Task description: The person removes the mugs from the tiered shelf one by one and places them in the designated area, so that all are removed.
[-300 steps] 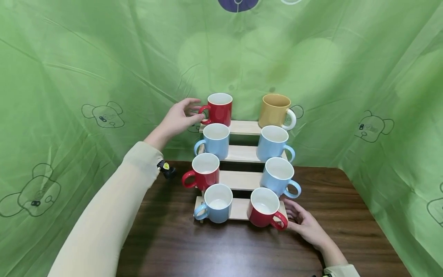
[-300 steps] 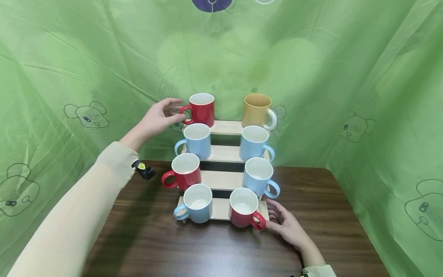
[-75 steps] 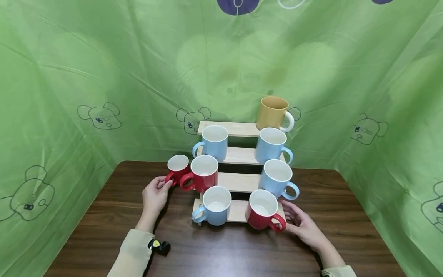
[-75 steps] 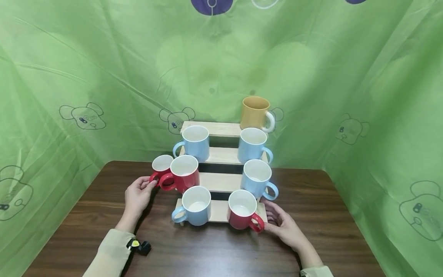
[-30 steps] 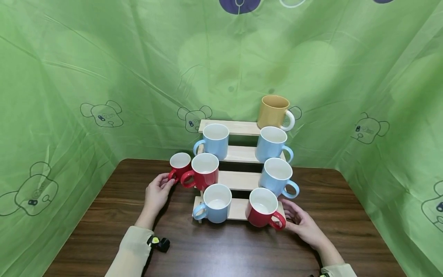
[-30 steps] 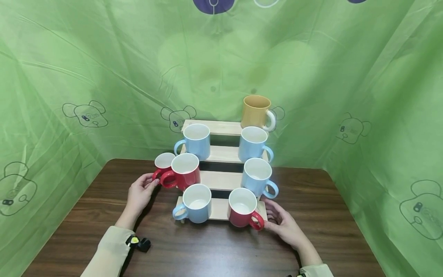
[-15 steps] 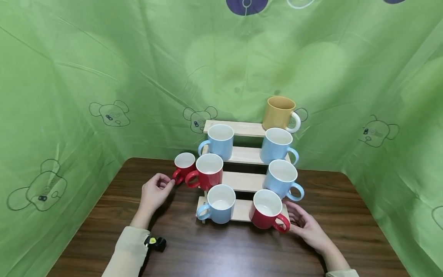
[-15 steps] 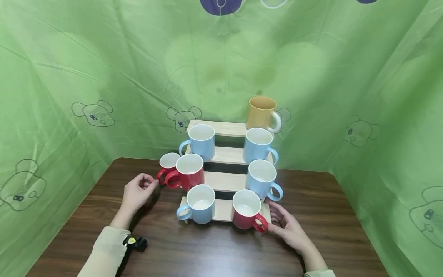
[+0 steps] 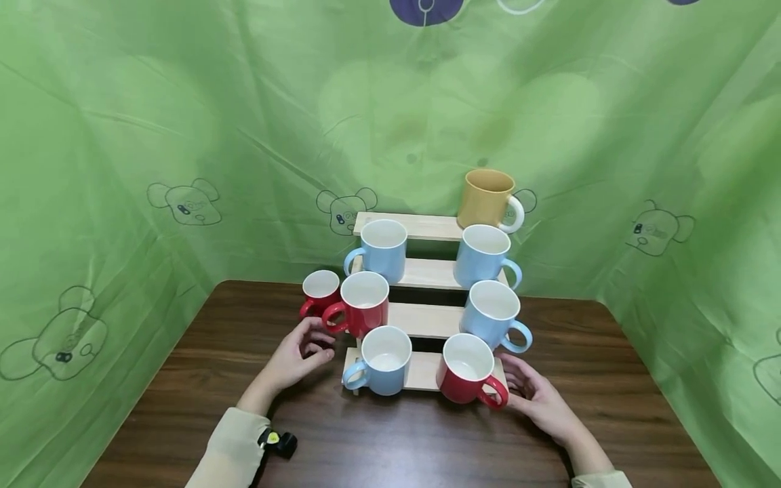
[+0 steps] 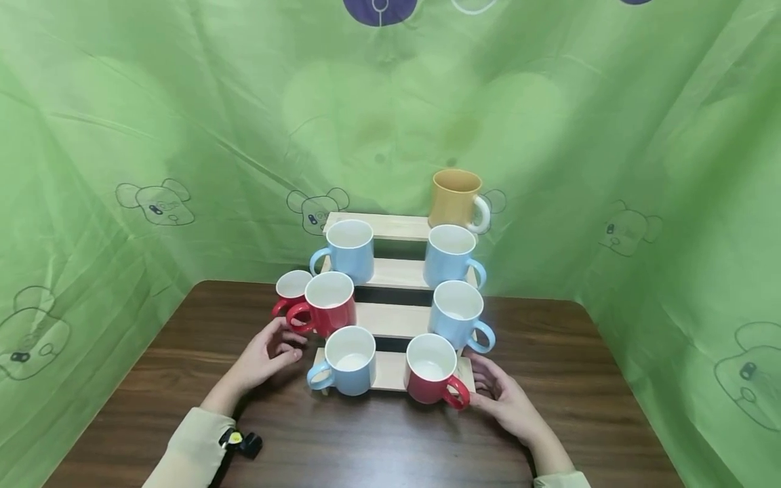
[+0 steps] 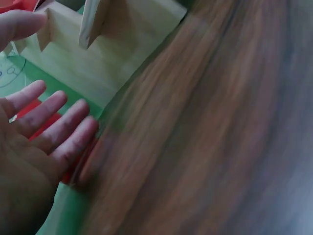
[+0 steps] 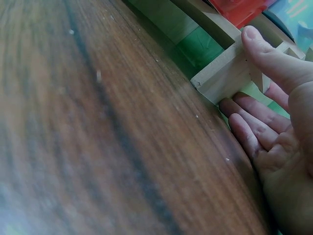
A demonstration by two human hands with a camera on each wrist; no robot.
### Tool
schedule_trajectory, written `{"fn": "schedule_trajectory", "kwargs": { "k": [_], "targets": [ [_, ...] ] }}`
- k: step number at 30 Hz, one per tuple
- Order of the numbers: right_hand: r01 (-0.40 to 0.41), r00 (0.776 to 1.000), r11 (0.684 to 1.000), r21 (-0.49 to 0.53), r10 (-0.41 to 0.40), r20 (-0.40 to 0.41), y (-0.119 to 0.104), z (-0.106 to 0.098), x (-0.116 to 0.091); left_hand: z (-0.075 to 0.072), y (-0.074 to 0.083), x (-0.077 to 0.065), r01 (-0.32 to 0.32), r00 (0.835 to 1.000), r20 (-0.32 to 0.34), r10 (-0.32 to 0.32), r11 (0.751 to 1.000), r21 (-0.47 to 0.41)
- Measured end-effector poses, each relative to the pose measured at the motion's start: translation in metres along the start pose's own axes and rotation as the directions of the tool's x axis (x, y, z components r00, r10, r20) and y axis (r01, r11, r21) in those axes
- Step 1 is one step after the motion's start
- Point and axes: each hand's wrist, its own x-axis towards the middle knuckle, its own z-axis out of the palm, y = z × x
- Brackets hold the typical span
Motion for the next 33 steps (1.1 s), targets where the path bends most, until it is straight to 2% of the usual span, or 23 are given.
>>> {"fn": "schedule_trajectory", "kwargs": {
  "k": [3,9,17,24,30,33],
  "targets": [
    [-0.029,1.0,0.999,-0.015,0.029,-0.01,0.0,-0.001,-0.001,0.006,-0.004,-0.001,-0.011,0.998,0.058,0.013,0.999,-0.031],
    [-0.058,0.998,0.998,-0.039,0.057,-0.018,-0.002,0.001,0.002,0.007,-0.007,-0.006,0.01,0.994,0.109,-0.005,0.999,-0.04],
    [-0.054,0.998,0.998,-0.032,0.054,-0.016,-0.001,0.001,-0.001,0.019,0.0,-0.007,-0.02,0.983,0.181,0.032,0.997,-0.069],
    [-0.061,0.998,0.998,-0.027,0.06,-0.018,-0.002,-0.001,0.0,0.027,0.008,-0.013,0.003,0.986,0.164,0.004,0.999,-0.045],
    [-0.058,0.998,0.998,-0.012,0.058,-0.013,-0.002,-0.001,-0.001,0.033,0.011,-0.015,0.055,0.987,0.157,-0.04,0.994,-0.093],
    [-0.05,0.999,0.999,-0.008,0.05,-0.005,-0.002,-0.001,-0.001,0.035,0.01,-0.016,0.062,0.99,0.137,-0.046,0.991,-0.115]
  ]
}}
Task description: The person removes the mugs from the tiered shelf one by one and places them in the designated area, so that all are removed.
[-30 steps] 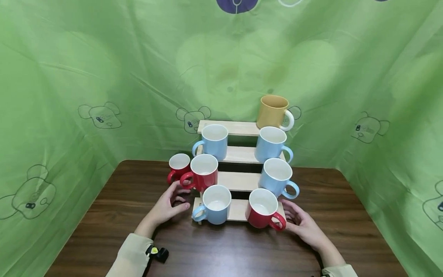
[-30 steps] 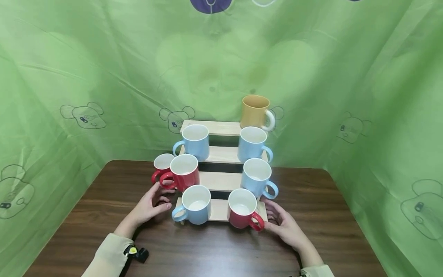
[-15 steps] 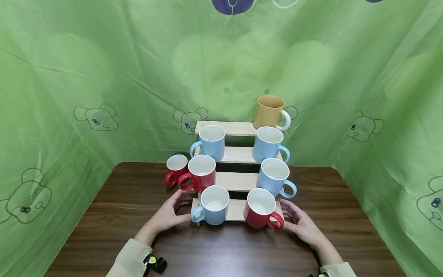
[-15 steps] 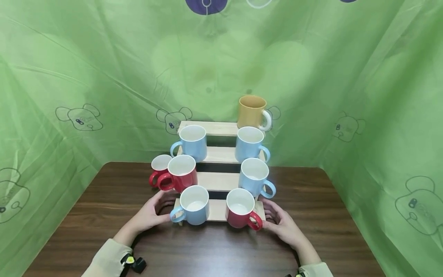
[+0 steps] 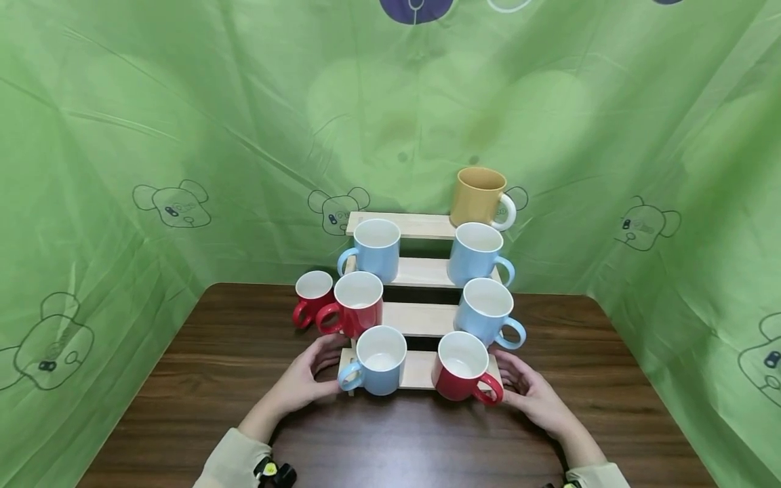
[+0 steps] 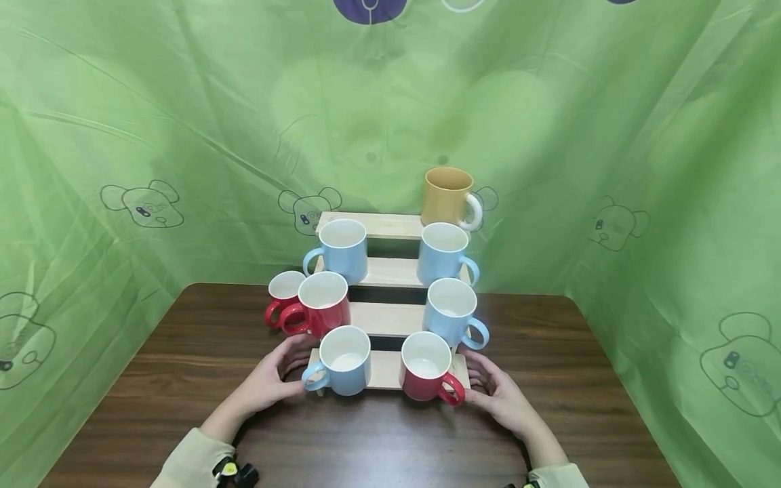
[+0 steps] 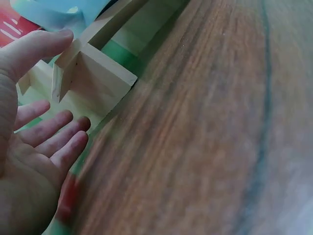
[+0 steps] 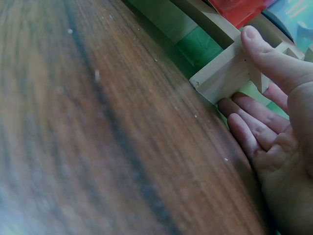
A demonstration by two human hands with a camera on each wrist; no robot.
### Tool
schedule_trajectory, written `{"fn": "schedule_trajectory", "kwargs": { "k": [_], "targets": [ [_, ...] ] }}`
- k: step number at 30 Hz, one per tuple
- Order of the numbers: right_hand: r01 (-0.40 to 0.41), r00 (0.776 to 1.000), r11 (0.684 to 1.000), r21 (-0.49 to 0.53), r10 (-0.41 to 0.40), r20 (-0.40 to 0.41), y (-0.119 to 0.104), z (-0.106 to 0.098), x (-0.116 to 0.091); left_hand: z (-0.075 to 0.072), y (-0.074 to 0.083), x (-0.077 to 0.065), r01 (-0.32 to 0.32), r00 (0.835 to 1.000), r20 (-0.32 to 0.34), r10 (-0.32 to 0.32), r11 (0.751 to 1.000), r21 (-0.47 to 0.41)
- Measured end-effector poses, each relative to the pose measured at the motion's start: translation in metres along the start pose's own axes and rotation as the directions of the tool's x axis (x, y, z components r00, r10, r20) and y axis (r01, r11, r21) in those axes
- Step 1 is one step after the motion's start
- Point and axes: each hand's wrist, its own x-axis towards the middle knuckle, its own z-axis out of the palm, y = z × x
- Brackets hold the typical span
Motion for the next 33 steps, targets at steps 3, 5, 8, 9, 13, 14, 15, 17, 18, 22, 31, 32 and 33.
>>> {"fn": "schedule_trajectory", "kwargs": {
  "k": [3,5,8,9,13,14,15,17,18,22,31,32,33],
  "targets": [
    [0.0,1.0,1.0,-0.004,0.0,-0.001,0.001,-0.002,-0.001,0.002,-0.003,0.001,-0.015,1.0,0.001,0.015,1.0,-0.014],
    [-0.001,1.0,1.0,-0.006,0.001,0.0,0.001,-0.001,-0.001,0.003,-0.005,-0.001,-0.022,1.0,0.01,0.023,1.0,-0.013],
    [0.0,1.0,1.0,-0.005,0.0,-0.001,0.001,-0.001,-0.001,0.003,-0.006,-0.003,-0.023,0.999,0.029,0.023,1.0,0.012],
    [0.001,1.0,1.0,-0.004,-0.001,0.0,0.001,-0.001,-0.001,0.003,-0.007,-0.003,-0.02,0.999,0.031,0.019,1.0,0.021],
    [0.007,1.0,1.0,-0.005,-0.007,-0.001,0.002,-0.001,0.0,0.002,-0.007,-0.003,-0.001,1.0,0.032,-0.001,0.998,0.056],
    [0.009,1.0,1.0,-0.005,-0.009,-0.001,0.002,-0.001,0.0,0.002,-0.007,-0.002,0.004,1.0,0.03,-0.006,0.998,0.057],
    [0.009,1.0,1.0,-0.006,-0.009,-0.001,0.002,-0.001,0.0,0.002,-0.007,-0.002,0.007,1.0,0.03,-0.009,0.998,0.056],
    [0.009,1.0,1.0,-0.004,-0.009,-0.001,0.003,-0.002,0.0,0.002,-0.007,-0.002,0.013,0.999,0.032,-0.015,0.999,0.049],
    [0.009,1.0,1.0,-0.002,-0.009,-0.001,0.003,-0.002,0.0,0.002,-0.007,-0.001,0.015,0.999,0.033,-0.017,0.999,0.042],
    [0.005,1.0,1.0,0.005,-0.005,-0.002,0.004,-0.002,0.0,0.002,-0.007,0.0,0.025,0.999,0.041,-0.026,0.999,0.022],
    [-0.035,0.999,0.999,0.01,0.034,0.012,-0.002,-0.002,0.002,0.001,-0.006,-0.002,0.031,0.999,0.043,-0.031,0.999,0.015],
    [-0.032,0.999,0.999,0.008,0.032,0.018,-0.005,-0.003,0.002,0.001,-0.007,-0.002,0.029,0.999,0.045,-0.029,0.999,0.017],
    [-0.031,0.999,0.999,0.007,0.031,0.024,-0.007,-0.004,0.001,0.001,-0.007,-0.001,0.026,0.999,0.047,-0.027,1.0,0.018]
  ]
}}
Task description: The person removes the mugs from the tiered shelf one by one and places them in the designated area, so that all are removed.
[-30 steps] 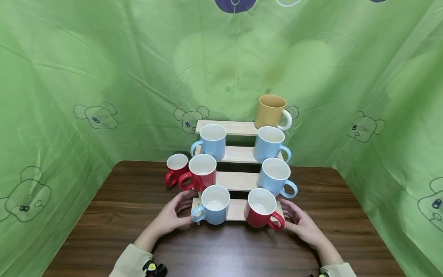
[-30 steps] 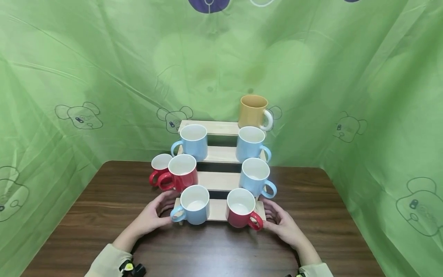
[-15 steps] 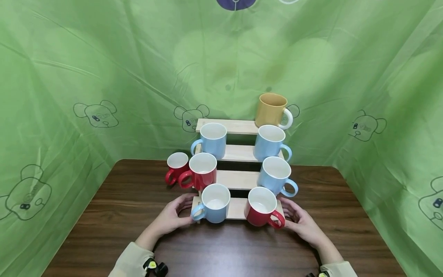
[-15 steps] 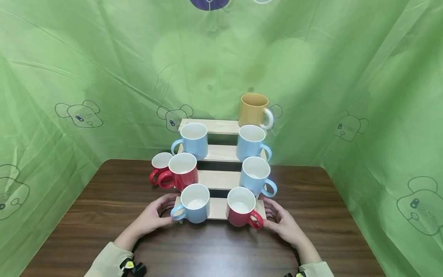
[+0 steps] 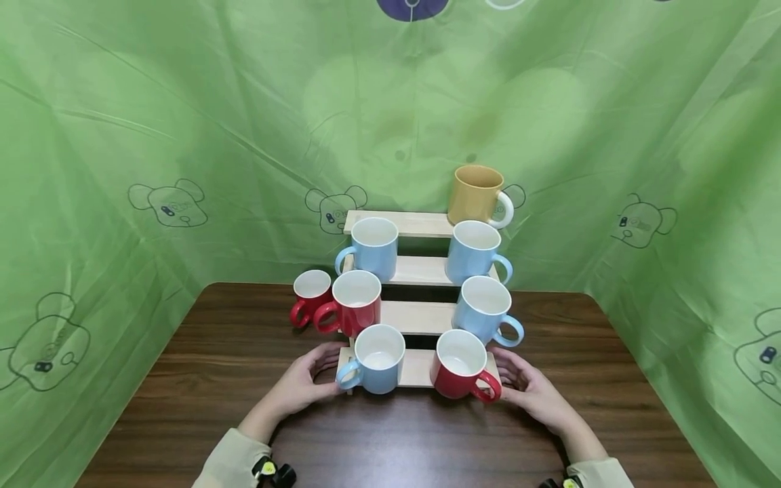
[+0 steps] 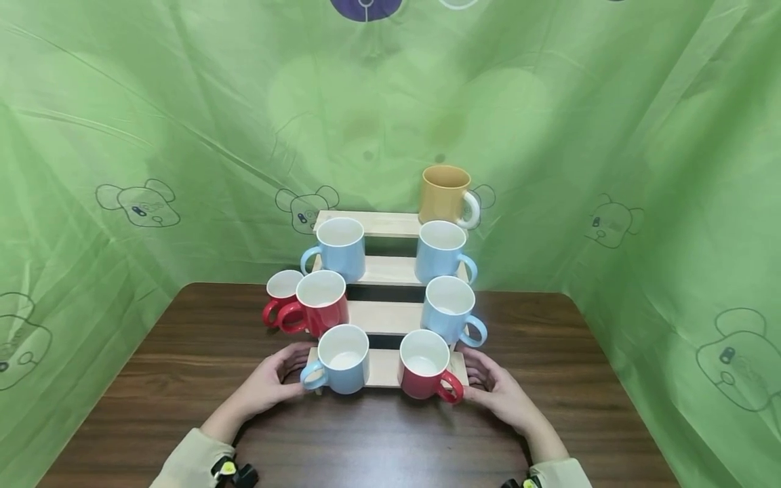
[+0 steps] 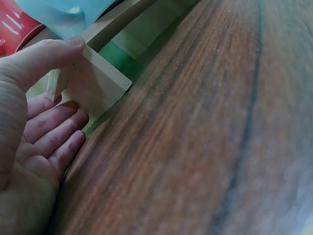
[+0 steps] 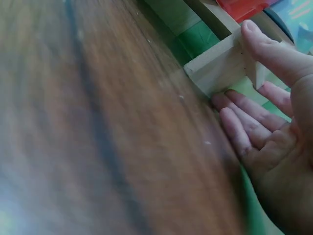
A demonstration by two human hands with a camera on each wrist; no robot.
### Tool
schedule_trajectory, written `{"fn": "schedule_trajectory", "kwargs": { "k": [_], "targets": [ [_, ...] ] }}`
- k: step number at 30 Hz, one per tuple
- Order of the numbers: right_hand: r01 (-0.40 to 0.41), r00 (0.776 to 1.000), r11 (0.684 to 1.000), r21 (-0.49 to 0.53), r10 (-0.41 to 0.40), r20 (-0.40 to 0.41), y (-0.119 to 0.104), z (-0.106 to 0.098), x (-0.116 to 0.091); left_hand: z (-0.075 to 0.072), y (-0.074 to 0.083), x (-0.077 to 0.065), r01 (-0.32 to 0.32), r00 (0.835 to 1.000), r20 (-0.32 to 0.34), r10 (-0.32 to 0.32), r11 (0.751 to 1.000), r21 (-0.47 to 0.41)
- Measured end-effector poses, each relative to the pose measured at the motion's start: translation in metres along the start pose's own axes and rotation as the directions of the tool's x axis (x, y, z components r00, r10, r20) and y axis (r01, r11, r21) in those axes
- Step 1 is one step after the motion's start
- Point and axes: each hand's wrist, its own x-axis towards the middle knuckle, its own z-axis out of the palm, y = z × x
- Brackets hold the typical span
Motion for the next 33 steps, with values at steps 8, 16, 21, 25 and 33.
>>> {"fn": "schedule_trajectory", "kwargs": {
  "k": [8,16,21,25,33],
  "targets": [
    [-0.001,0.996,0.997,-0.072,0.007,0.087,-0.019,-0.02,0.0,0.003,-0.001,0.0,0.012,1.0,0.004,-0.012,1.0,0.003],
    [-0.064,0.998,0.957,-0.284,0.054,-0.041,-0.057,-0.046,0.011,0.002,-0.001,-0.003,0.006,1.0,0.001,-0.006,1.0,0.007],
    [-0.09,0.993,0.866,-0.493,0.038,-0.115,-0.086,-0.064,0.034,0.001,-0.001,-0.004,0.003,1.0,-0.007,-0.003,1.0,0.014],
    [-0.156,0.98,0.812,-0.562,0.057,-0.19,-0.114,-0.078,0.051,0.0,0.0,-0.003,0.004,1.0,-0.003,-0.004,1.0,0.009],
    [-0.145,0.967,0.791,-0.594,-0.015,-0.256,-0.167,-0.09,0.083,0.0,0.0,-0.001,0.0,1.0,0.011,0.0,1.0,-0.003]
  ]
}}
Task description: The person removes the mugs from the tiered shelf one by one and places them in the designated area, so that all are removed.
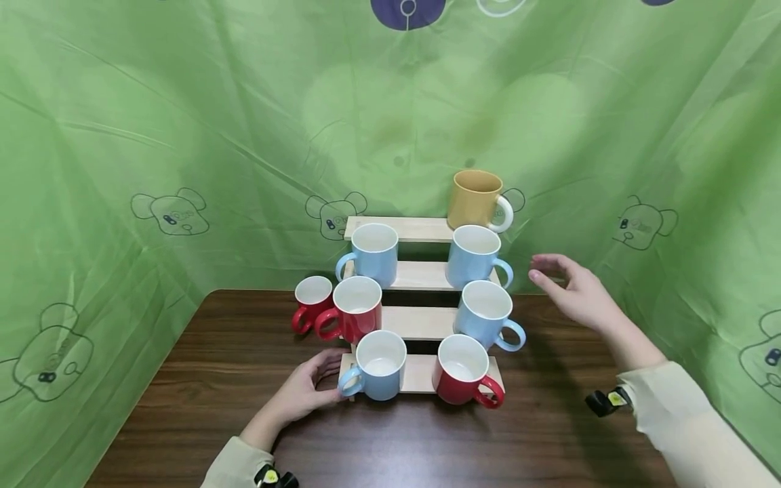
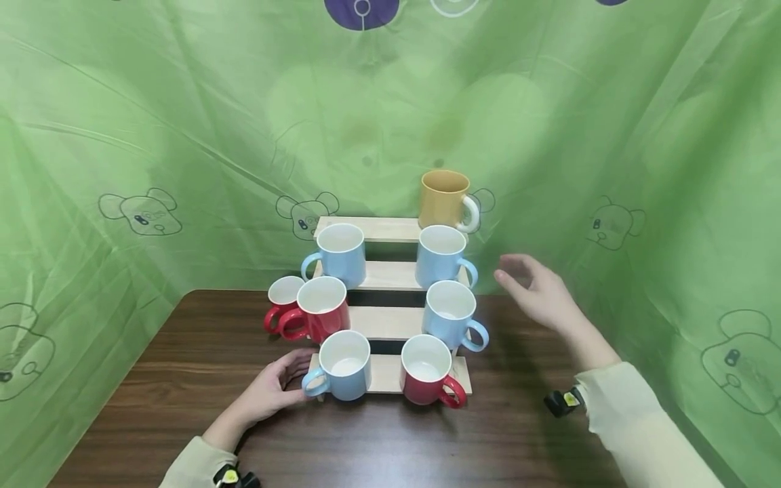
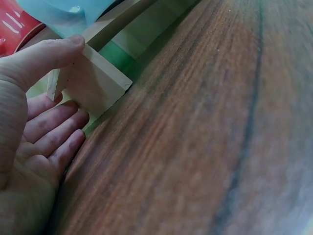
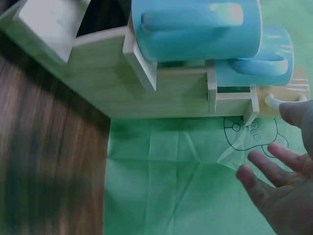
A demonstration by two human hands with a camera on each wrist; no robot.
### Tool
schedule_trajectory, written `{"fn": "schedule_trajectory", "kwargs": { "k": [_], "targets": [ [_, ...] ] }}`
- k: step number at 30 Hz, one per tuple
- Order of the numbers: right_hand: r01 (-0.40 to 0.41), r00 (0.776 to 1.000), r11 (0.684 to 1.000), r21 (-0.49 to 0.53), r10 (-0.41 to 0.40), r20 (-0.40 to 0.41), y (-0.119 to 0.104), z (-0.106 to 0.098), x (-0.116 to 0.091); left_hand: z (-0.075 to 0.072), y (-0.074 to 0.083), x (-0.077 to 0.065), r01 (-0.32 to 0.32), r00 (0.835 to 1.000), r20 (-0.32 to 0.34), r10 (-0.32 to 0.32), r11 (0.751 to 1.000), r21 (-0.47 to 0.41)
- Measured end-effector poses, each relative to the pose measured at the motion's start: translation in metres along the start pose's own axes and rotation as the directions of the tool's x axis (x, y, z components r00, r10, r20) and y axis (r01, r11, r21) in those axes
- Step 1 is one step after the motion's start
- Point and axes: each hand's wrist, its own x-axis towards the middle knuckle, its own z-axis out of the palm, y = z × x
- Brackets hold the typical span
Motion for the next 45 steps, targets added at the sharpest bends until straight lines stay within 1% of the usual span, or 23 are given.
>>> {"fn": "schedule_trajectory", "kwargs": {
  "k": [4,9,14,16,20,23,25,31,37,40,45],
  "targets": [
    [0.022,1.0,1.0,-0.02,-0.022,-0.007,-0.013,-0.01,0.016,0.001,0.0,0.0,0.0,1.0,-0.005,0.0,1.0,-0.006],
    [0.017,1.0,1.0,0.016,-0.016,-0.006,-0.023,-0.017,0.037,0.001,0.0,0.0,0.002,1.0,-0.004,-0.002,1.0,-0.016],
    [0.016,0.999,0.993,0.12,-0.012,-0.033,-0.025,-0.017,0.058,0.001,0.0,0.0,0.018,1.0,-0.002,-0.018,1.0,-0.022],
    [0.022,0.999,0.985,0.173,-0.014,-0.044,-0.024,-0.015,0.066,0.001,0.0,0.0,0.023,1.0,-0.004,-0.023,1.0,-0.017],
    [0.06,0.997,0.961,0.272,-0.044,-0.062,-0.023,-0.007,0.079,0.001,0.001,0.0,0.034,0.999,-0.008,-0.034,0.999,0.001],
    [0.095,0.994,0.942,0.322,-0.072,-0.082,-0.026,-0.003,0.084,0.001,0.002,0.001,0.042,0.999,-0.008,-0.042,0.999,0.008],
    [0.112,0.992,0.934,0.338,-0.086,-0.093,-0.028,-0.001,0.086,0.001,0.001,0.001,0.043,0.999,-0.007,-0.043,0.999,0.008],
    [0.122,0.991,0.929,0.349,-0.094,-0.096,-0.031,0.001,0.095,0.0,0.001,0.001,0.044,0.999,-0.007,-0.044,0.999,0.003],
    [0.128,0.991,0.916,0.38,-0.104,-0.084,-0.035,0.001,0.1,-0.003,-0.001,-0.002,0.039,0.999,-0.011,-0.039,0.999,-0.006],
    [0.114,0.993,0.917,0.382,-0.091,-0.079,-0.038,0.001,0.101,-0.004,-0.003,-0.003,0.031,0.999,-0.013,-0.031,1.0,0.0],
    [0.085,0.996,0.93,0.357,-0.067,-0.062,-0.043,0.001,0.103,-0.005,-0.003,-0.003,0.023,1.0,-0.014,-0.023,1.0,0.008]
  ]
}}
